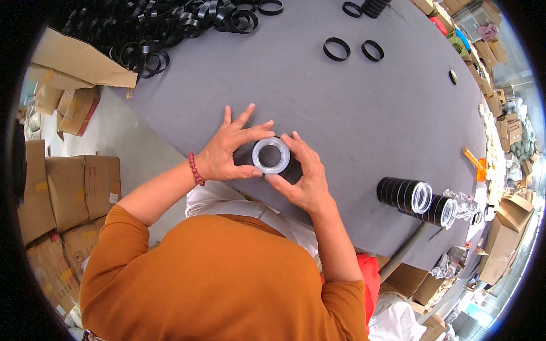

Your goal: The person assembles black plastic rings onto white cylindrical components by applying adhesive from a bottle, then tapping the rings into place with a rubber mallet.

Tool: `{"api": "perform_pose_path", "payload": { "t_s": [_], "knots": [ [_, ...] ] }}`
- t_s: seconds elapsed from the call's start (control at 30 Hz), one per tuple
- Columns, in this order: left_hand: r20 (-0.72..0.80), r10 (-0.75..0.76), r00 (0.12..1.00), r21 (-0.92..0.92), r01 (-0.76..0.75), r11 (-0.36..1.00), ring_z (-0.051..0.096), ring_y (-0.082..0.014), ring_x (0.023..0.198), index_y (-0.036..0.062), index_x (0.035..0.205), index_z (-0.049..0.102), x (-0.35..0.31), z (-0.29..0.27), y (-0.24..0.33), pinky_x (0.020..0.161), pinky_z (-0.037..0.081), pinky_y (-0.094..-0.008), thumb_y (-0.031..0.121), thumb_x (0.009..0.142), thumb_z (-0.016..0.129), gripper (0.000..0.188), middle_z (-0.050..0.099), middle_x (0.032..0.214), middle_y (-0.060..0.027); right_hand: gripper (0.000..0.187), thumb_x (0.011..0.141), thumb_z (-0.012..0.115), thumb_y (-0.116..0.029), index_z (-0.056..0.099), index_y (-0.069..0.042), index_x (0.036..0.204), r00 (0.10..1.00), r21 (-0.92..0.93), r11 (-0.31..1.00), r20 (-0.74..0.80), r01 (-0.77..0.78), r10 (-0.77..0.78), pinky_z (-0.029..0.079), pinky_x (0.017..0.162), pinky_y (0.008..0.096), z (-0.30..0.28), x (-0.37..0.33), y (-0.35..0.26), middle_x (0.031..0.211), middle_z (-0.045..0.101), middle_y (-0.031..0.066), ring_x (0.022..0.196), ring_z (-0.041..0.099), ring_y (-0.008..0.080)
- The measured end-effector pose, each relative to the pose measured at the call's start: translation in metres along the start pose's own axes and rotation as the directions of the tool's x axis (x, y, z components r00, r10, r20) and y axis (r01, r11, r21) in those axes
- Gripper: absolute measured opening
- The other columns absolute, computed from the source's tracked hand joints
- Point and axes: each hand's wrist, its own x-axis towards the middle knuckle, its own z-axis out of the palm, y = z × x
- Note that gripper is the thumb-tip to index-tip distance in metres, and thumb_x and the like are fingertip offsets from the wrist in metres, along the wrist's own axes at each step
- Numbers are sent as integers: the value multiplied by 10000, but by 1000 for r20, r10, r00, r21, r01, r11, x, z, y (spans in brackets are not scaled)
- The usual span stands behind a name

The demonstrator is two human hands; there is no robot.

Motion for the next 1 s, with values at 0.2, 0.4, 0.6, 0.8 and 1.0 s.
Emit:
{"api": "perform_pose_path", "payload": {
  "t_s": [0.2,0.4,0.6,0.8,1.0],
  "knots": [
    [55,-27,998,4,27,1000,129,-413,1492,244,1407,494,-2,-3,-2,1106,-86,-717,553,747,745,771,460,1503,-24,772,673,833,-322,542,-104,1354,989,-154,988,137,-28,49,338,1103,492,-13,10,-10,1344,598,105,1363,439,385],
    [28,-33,999,-66,35,997,160,-412,1487,222,1371,518,0,0,0,1121,-61,-698,530,755,758,729,509,1464,-36,733,721,806,-283,526,-110,1377,1000,-77,997,6,-10,11,279,1140,491,4,-7,-1,1400,557,103,1379,428,350],
    [-407,-5,913,194,92,977,384,-400,1379,124,1275,547,-12,35,27,1103,52,-732,582,711,776,762,573,1381,-45,632,773,753,-196,552,-85,1362,983,8,1000,-183,30,-28,322,1119,493,15,-22,13,1355,593,134,1309,518,304],
    [-344,-118,932,-41,111,993,420,-353,1353,83,1245,575,-21,39,17,1155,49,-643,543,764,760,691,596,1324,-83,611,806,738,-191,544,-51,1368,975,50,992,-198,116,-104,396,1072,431,18,-23,0,1316,613,156,1211,579,319],
    [2,-74,997,-84,74,994,346,-359,1401,172,1345,558,-4,2,12,1156,25,-640,489,768,766,690,559,1378,-69,677,755,805,-199,542,-51,1361,974,139,990,-225,11,21,439,1030,415,29,-21,11,1318,601,166,1217,562,318]
  ]
}}
